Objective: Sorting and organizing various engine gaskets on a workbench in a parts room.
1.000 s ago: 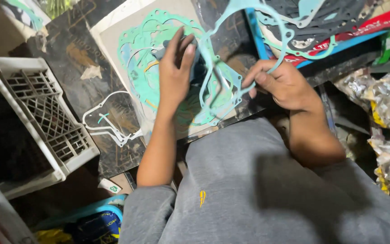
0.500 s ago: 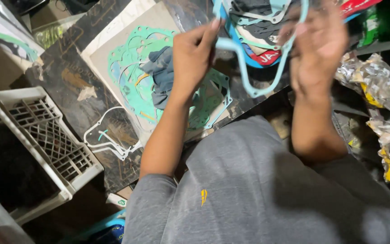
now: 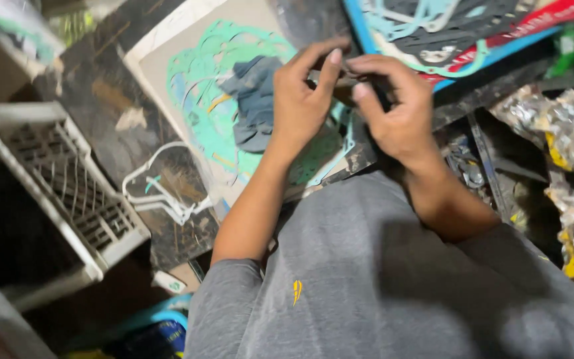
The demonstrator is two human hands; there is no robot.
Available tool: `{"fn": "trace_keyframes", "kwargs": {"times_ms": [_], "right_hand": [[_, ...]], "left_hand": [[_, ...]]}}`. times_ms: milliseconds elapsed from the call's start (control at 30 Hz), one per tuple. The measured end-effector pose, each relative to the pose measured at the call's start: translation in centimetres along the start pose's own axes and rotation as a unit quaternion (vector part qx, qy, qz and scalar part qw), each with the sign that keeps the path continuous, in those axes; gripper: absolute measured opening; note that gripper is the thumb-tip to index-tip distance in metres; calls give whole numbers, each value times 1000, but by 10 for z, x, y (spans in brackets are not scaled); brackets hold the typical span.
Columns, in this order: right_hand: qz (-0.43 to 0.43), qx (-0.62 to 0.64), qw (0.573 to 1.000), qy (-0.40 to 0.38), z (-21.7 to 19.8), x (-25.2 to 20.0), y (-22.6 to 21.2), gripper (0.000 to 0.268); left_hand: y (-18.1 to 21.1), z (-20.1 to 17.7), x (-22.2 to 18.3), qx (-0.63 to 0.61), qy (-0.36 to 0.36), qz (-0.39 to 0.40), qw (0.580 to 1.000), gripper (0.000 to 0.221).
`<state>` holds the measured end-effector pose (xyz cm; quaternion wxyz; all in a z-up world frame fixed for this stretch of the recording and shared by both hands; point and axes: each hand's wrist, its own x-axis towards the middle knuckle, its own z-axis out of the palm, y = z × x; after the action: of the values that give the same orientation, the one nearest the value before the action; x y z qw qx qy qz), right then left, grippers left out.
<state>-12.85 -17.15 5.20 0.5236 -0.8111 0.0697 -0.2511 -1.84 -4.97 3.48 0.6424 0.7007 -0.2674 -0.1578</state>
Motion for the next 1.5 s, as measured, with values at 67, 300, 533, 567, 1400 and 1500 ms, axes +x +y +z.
{"fn": "trace_keyframes", "kwargs": {"times_ms": [67,300,533,567,1400,1500], "right_hand": [[-22,-34,996,-81,14,5,-4,27],[-37,34,969,-241,66,7,33,109],[-155,-105,934,-305,124,10,57,89],[-162,-105,942,-273,128,11,58,70],[-15,233,970,-60,121,19,108,27],[-4,258,963,-72,125,17,113,29]], "left_hand": [[1,-15,-10,94,84,48,991,16],[-21,-60,-37,238,195,70,949,16],[-69,-141,-86,464,191,-6,865,25],[-80,-154,-96,524,165,-52,834,29],[-68,-150,-142,440,156,-96,879,22],[-74,-123,-121,437,188,-69,877,19]]}}
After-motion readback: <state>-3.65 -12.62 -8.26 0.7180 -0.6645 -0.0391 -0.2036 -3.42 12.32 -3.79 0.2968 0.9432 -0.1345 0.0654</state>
